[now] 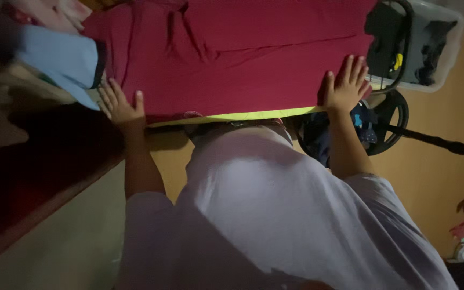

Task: The person folds a maroon t-shirt and a navy blue t-shirt on a yellow padded surface. Each shirt is smoothed, folded in half, then folded again into a compact rectangle. The maroon shirt is placed into a clear plastic bin, and the navy shirt is set aside on the surface.

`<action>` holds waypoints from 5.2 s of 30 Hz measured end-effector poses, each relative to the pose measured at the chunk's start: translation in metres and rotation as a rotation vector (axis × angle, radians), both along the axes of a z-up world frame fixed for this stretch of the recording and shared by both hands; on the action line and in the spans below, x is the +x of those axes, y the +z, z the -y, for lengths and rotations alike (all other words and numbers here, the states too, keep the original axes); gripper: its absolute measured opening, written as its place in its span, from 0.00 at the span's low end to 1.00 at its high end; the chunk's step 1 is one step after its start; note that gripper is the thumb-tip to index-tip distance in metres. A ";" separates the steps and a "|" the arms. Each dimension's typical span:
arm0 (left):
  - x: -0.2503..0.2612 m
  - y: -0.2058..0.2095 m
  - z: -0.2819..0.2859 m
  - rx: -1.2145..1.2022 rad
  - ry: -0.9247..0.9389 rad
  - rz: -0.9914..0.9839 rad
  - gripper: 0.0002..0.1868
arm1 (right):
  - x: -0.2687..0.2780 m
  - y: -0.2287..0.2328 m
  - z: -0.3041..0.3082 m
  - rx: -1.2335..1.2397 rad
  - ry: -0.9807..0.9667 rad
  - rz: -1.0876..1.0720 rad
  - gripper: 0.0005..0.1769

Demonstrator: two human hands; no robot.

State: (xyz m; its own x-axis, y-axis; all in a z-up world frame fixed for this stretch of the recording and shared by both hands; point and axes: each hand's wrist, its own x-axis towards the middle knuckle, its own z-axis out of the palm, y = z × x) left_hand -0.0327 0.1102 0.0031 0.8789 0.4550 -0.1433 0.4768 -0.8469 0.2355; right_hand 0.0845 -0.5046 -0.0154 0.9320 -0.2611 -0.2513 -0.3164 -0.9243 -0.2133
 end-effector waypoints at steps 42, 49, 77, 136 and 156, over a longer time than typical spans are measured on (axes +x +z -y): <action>0.254 0.032 0.000 -0.215 -0.757 -0.067 0.31 | 0.154 0.051 -0.363 0.368 0.845 -0.009 0.42; 0.284 0.009 -0.037 0.082 -0.901 -0.090 0.39 | 0.189 0.012 -0.339 0.499 0.873 0.049 0.16; 0.169 0.091 -0.050 -0.745 -0.366 0.315 0.12 | 0.111 0.045 -0.302 1.308 0.470 -0.150 0.12; 0.057 -0.024 -0.029 -0.865 -0.114 0.621 0.21 | -0.007 0.059 -0.349 0.046 1.250 -0.303 0.45; -0.004 -0.017 -0.036 -0.153 -0.043 0.314 0.17 | -0.017 0.023 -0.317 0.150 1.498 -0.115 0.42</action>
